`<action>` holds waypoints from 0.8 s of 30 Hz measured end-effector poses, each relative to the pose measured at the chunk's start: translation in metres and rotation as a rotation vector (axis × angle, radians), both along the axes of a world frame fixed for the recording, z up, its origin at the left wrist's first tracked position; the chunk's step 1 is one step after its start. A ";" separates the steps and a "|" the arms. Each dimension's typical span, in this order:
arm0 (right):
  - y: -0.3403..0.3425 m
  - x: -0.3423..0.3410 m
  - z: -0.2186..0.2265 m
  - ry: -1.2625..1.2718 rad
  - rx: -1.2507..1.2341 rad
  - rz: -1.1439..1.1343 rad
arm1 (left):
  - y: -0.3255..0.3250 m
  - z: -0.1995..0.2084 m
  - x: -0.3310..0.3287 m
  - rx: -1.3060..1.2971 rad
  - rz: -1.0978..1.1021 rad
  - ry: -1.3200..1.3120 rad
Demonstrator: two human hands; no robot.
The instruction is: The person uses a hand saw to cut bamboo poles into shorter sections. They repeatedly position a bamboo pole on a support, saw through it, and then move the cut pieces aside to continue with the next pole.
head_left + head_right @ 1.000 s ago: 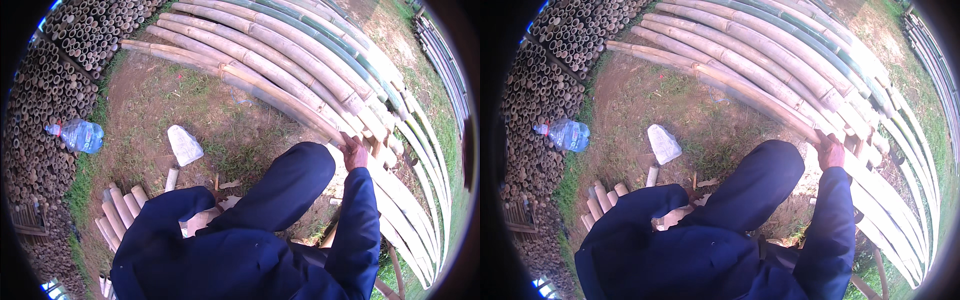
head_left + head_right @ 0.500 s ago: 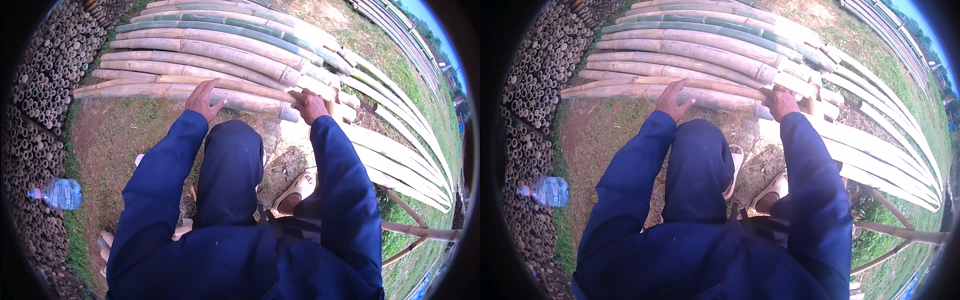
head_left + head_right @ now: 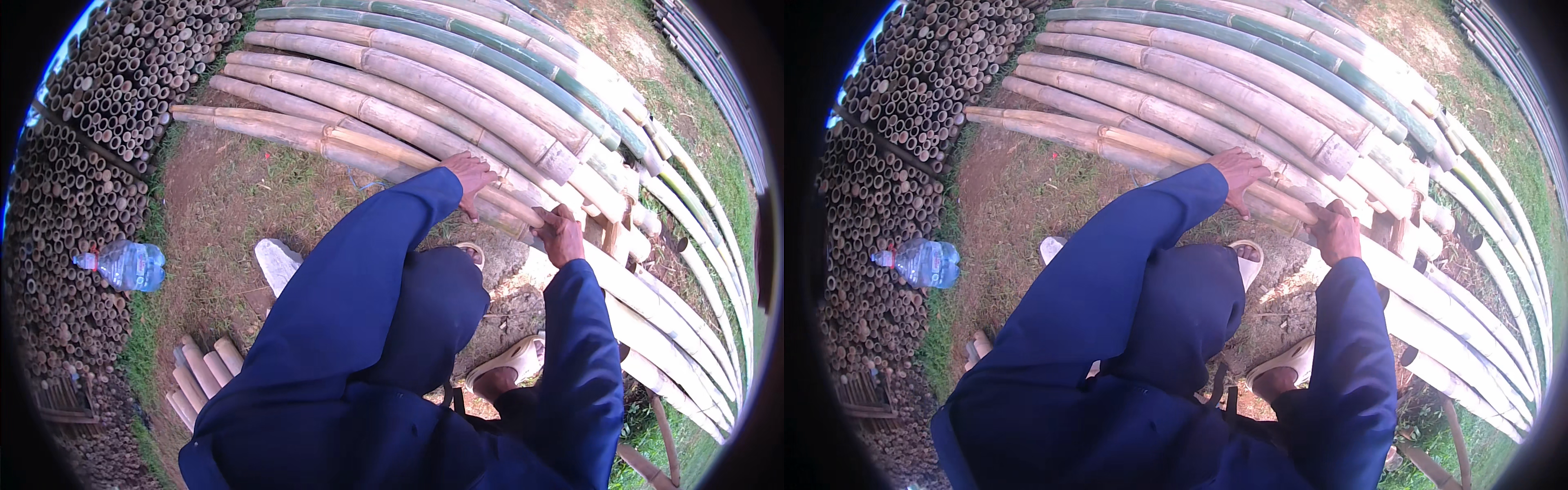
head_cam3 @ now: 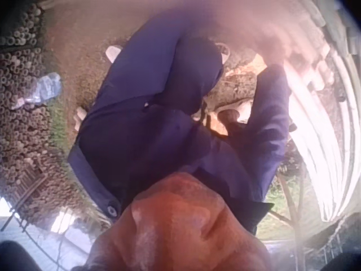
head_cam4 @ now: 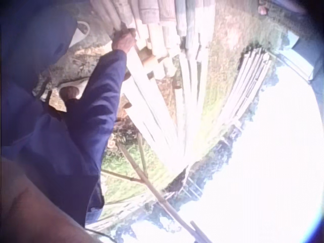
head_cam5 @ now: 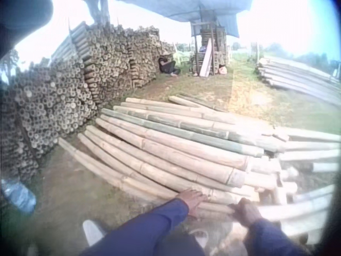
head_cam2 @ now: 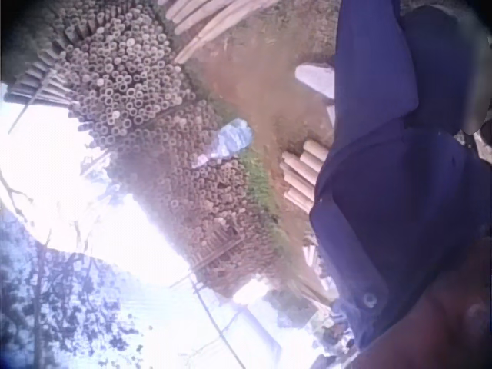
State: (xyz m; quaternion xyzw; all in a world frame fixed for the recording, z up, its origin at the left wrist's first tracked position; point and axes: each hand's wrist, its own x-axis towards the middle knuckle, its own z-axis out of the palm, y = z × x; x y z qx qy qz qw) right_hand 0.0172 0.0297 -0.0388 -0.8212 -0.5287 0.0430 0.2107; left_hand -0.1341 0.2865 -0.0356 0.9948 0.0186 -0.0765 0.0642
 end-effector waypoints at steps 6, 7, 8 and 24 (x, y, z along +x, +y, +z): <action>0.003 0.007 -0.011 0.068 -0.109 0.010 | -0.002 -0.002 0.006 -0.097 0.058 0.089; 0.003 0.007 -0.010 0.026 -0.076 0.018 | -0.001 -0.001 0.006 -0.102 0.062 0.099; 0.004 0.006 -0.008 -0.017 -0.061 0.021 | -0.001 -0.001 0.006 -0.113 0.062 0.102; 0.003 0.001 0.073 -0.214 0.029 -0.012 | 0.008 0.076 0.004 -0.193 0.131 -0.020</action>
